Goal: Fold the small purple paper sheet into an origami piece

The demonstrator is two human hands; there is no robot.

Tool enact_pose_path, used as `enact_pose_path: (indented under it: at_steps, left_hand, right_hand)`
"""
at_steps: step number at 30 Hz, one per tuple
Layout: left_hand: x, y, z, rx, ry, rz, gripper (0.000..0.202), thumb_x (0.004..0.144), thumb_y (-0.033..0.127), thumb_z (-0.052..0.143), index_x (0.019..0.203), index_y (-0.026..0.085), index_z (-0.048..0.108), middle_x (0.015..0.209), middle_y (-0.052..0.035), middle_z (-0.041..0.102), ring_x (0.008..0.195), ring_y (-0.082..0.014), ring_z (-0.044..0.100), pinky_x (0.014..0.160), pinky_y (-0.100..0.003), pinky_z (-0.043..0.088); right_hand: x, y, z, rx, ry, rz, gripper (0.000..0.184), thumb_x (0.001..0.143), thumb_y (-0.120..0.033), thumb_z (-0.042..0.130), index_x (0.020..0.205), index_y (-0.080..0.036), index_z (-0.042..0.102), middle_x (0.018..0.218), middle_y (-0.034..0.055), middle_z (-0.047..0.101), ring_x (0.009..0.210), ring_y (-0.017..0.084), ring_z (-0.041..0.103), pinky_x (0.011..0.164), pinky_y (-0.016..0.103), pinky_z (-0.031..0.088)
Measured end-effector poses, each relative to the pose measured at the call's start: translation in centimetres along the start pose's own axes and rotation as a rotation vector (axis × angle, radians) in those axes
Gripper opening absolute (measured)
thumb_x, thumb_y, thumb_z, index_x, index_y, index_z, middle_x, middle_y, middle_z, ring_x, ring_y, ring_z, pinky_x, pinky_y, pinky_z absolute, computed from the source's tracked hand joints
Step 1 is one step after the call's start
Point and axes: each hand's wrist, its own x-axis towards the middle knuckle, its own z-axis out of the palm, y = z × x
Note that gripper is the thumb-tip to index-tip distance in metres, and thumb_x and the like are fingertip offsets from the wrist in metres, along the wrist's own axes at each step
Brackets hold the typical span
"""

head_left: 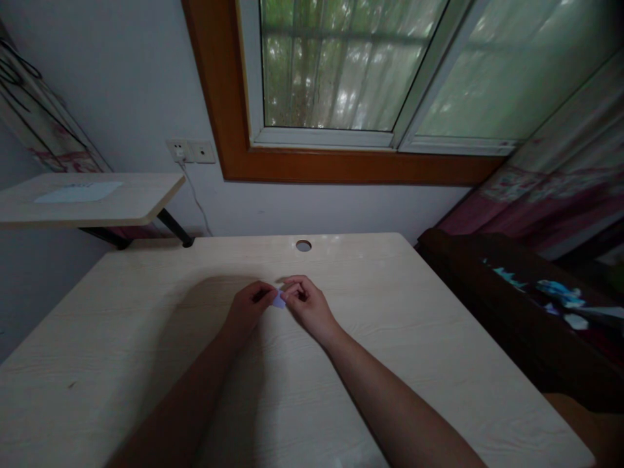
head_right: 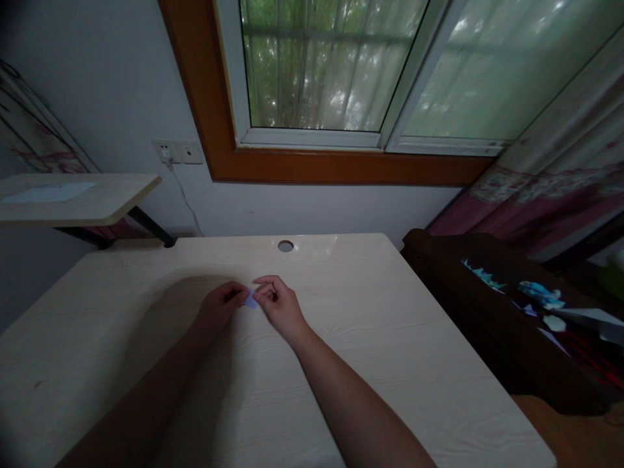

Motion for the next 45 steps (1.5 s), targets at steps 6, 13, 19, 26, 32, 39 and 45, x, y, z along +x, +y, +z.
enact_pose_path:
  at_steps: [6,13,19,26,32,39,45]
  left_hand:
    - [0.0,0.2,-0.1,0.016,-0.011,-0.006,0.022,0.08,0.038,0.062,0.078,0.017,0.069,0.072,-0.0008,0.065,0.069,-0.0154,0.057,0.065,-0.025,0.042]
    - [-0.2,0.3,-0.1,0.022,0.011,0.001,0.021,0.079,0.037,0.062,0.074,0.017,0.068,0.069,-0.0002,0.064,0.067,-0.0154,0.056,0.064,-0.025,0.041]
    - [-0.2,0.4,-0.1,-0.007,0.02,0.012,0.02,0.078,0.036,0.063,0.074,0.017,0.067,0.07,0.0004,0.063,0.069,-0.0154,0.056,0.065,-0.024,0.042]
    - [0.0,0.5,-0.1,0.07,0.004,0.006,0.025,0.081,0.041,0.061,0.075,0.018,0.068,0.069,-0.0001,0.064,0.067,-0.0159,0.056,0.063,-0.025,0.042]
    - [0.1,0.0,-0.1,0.063,-0.042,0.007,0.024,0.082,0.04,0.06,0.079,0.018,0.068,0.069,-0.0007,0.065,0.068,-0.0162,0.058,0.066,-0.025,0.044]
    - [-0.1,0.3,-0.1,0.04,-0.006,-0.003,0.026,0.082,0.042,0.06,0.078,0.018,0.068,0.07,-0.0009,0.065,0.067,-0.0158,0.058,0.065,-0.025,0.043]
    - [0.0,0.2,0.0,0.015,0.02,-0.02,0.027,0.081,0.044,0.061,0.079,0.018,0.068,0.07,-0.0013,0.066,0.068,-0.0167,0.059,0.065,-0.026,0.044]
  right_hand:
    - [-0.1,-0.6,0.0,-0.046,-0.009,-0.017,0.028,0.082,-0.03,0.067,0.108,-0.022,0.061,0.074,-0.0012,0.065,0.068,0.015,0.059,0.065,0.028,0.044]
    - [-0.2,-1.1,0.1,-0.05,-0.019,-0.007,0.025,0.084,-0.028,0.065,0.107,-0.021,0.061,0.074,-0.0013,0.063,0.068,0.015,0.057,0.064,0.027,0.043]
    - [-0.3,-0.8,0.2,-0.058,-0.018,-0.018,0.022,0.085,-0.027,0.062,0.106,-0.022,0.061,0.076,-0.001,0.064,0.069,0.015,0.058,0.066,0.027,0.043]
    - [-0.2,-0.4,0.1,-0.087,0.038,-0.029,0.019,0.086,-0.03,0.061,0.104,-0.023,0.062,0.079,-0.0002,0.065,0.071,0.015,0.059,0.067,0.027,0.045]
    - [-0.1,-0.1,0.0,-0.078,0.102,-0.024,0.019,0.086,-0.033,0.062,0.101,-0.022,0.062,0.077,-0.0006,0.066,0.069,0.015,0.058,0.065,0.027,0.044]
    - [-0.1,-0.3,0.0,-0.064,0.108,-0.03,0.02,0.086,-0.033,0.063,0.102,-0.021,0.062,0.08,0.0012,0.068,0.071,0.016,0.06,0.068,0.028,0.045]
    - [-0.1,-0.5,0.1,-0.043,0.122,-0.015,0.019,0.085,-0.033,0.063,0.1,-0.021,0.063,0.079,0.0015,0.069,0.072,0.017,0.061,0.068,0.028,0.046]
